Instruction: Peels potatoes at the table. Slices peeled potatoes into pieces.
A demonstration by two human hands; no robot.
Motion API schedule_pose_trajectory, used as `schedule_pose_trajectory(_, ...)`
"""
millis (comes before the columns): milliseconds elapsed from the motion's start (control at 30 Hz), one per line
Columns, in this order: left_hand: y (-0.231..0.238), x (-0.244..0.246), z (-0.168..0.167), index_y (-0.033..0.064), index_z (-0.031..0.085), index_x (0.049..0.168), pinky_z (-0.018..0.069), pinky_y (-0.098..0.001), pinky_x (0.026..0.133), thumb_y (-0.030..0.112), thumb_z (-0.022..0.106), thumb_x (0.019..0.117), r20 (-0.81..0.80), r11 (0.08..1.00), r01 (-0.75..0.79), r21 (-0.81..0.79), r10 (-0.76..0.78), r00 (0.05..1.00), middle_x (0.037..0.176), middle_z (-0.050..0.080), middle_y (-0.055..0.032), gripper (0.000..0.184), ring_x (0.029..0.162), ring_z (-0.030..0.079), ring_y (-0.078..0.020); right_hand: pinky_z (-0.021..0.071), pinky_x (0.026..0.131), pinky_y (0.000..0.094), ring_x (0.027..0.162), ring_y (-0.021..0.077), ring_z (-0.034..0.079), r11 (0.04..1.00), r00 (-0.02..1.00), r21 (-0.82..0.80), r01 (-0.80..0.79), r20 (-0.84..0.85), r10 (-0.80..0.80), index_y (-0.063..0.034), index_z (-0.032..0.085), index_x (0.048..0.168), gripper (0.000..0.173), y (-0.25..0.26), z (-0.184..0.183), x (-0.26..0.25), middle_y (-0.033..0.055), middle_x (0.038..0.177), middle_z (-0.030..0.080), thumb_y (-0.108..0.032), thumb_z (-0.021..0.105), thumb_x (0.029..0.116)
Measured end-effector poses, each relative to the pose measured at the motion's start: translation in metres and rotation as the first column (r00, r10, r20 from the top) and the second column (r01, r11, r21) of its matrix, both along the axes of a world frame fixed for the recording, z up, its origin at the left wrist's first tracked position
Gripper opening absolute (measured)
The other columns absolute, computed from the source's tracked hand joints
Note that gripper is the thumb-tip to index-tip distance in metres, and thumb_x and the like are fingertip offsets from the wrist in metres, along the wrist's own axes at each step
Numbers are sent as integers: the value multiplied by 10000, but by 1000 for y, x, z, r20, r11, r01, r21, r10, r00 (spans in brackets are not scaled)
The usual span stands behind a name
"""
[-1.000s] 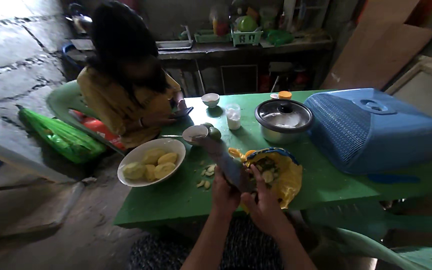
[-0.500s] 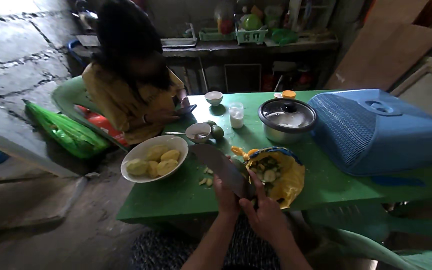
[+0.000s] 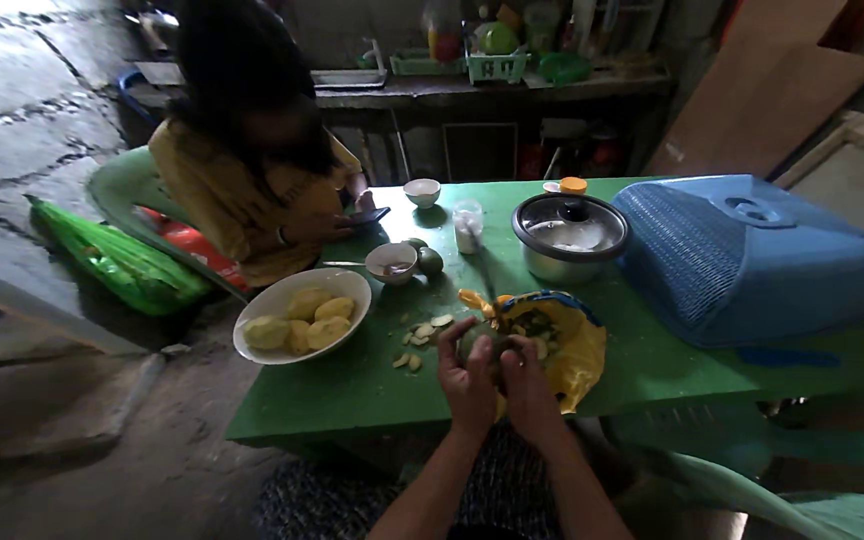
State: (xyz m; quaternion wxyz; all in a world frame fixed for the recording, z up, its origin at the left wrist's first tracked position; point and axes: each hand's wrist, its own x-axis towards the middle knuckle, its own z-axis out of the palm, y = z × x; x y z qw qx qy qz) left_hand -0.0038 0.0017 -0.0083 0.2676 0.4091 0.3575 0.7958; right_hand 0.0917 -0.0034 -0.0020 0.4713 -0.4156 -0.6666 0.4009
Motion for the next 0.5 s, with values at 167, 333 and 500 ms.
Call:
schedule_pose_trajectory(167, -9, 17, 3, -10, 553, 1240, 590, -343, 856, 333, 685, 928, 79, 981, 187, -46, -183, 980, 1112, 662, -62, 482, 990, 664, -135, 516, 986, 326, 1182, 160, 586, 995, 990, -77, 69, -116, -78, 88, 417, 1442, 568, 27, 1, 19, 223, 1374, 540, -356, 312, 1103)
schedule_pose_trajectory(333, 14, -4, 31, 30, 518, 1242, 613, -426, 752, 363, 336, 1107, 590, 895, 384, -228, -187, 785, 1031, 668, -161, 403, 880, 697, -263, 531, 635, 305, 713, 101, 576, 993, 998, -107, 46, -26, -49, -26, 300, 1566, 622, 30, 0, 25, 112, 1060, 628, -408, 384, 1082)
schedule_pose_trajectory(500, 20, -18, 31, 45, 585, 1197, 601, -406, 781, 354, 325, 1108, 429, 909, 338, -246, -211, 878, 961, 686, -105, 414, 871, 691, -203, 557, 592, 415, 640, 166, 613, 999, 981, 17, -28, 193, 25, -62, 324, 1580, 724, 7, 2, 21, 102, 911, 692, -530, 443, 1042)
